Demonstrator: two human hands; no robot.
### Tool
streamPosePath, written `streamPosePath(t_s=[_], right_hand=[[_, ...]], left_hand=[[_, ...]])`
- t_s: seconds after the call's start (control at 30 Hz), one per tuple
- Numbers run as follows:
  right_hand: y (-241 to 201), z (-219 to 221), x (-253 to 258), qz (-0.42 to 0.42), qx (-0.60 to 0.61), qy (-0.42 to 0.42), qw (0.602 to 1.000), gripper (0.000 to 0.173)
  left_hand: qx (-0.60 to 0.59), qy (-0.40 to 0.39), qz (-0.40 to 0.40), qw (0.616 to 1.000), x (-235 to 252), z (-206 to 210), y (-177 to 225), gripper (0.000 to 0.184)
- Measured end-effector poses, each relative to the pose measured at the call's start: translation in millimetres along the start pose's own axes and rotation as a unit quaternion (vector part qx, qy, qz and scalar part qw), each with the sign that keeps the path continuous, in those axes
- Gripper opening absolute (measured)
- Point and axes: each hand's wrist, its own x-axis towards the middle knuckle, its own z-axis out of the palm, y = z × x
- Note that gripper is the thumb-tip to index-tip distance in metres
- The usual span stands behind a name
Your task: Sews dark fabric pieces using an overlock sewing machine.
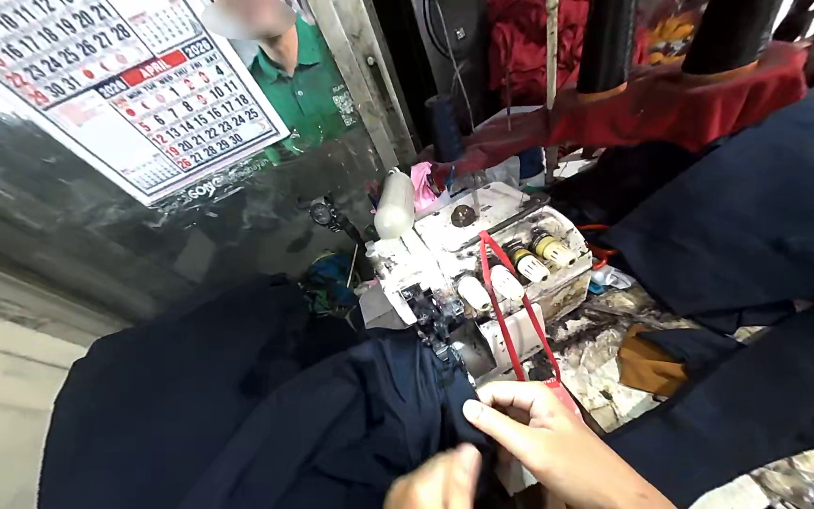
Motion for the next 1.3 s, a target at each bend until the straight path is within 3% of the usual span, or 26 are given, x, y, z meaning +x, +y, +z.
streamPosePath(t_s=[0.17,0.37,0.47,0.53,0.6,0.67,0.77,0.9,1.1,1.3], right_hand=[[-15.5,-10.4,-2.0,0.034,-0.084,0.003,0.996,0.032],[5.0,-8.2,3.7,-0.022,-0.09,0.017,0.996,0.029],[9.2,-11.3,-1.2,-0.045,-0.17,0.05,0.983,0.026],[7.1,-14.3,-5.1,-0.034,-0.208,0.038,0.977,0.021],[1.9,-14.5,-6.2,0.004,-0.182,0.009,0.983,0.023],[-3.8,-14.3,-10.3,0.033,-0.076,-0.014,0.996,0.033],[-15.6,-17.4,-23.2,0.064,0.063,-0.031,0.996,0.047],[-14.6,-21.6,-29.8,0.055,0.121,-0.04,0.99,0.051],[-17.0,-23.2,-34.1,0.051,0.124,-0.056,0.989,0.05],[-14.7,-18.9,-37.9,0.031,0.103,-0.047,0.993,0.038]], left_hand=[[-0.164,0.058,-0.057,0.983,23.2,9.5,-7.5,0.007],[-0.153,0.073,-0.048,0.984,21.2,8.3,-5.8,0.01],[-0.098,0.066,-0.031,0.993,24.3,-25.9,15.1,0.015],[-0.121,0.093,-0.011,0.988,36.4,-55.4,35.2,0.011],[-0.17,0.116,0.015,0.979,53.3,-78.3,44.5,0.02],[-0.24,0.106,0.02,0.965,65.0,-87.7,45.8,0.027],[-0.302,0.041,0.008,0.952,54.9,-77.3,46.8,0.033],[-0.339,0.015,-0.037,0.94,22.9,-29.7,35.7,0.027],[-0.328,0.003,-0.054,0.943,13.5,-21.4,32.8,0.021],[-0.319,0.022,-0.079,0.944,11.4,-12.5,24.3,0.027]])
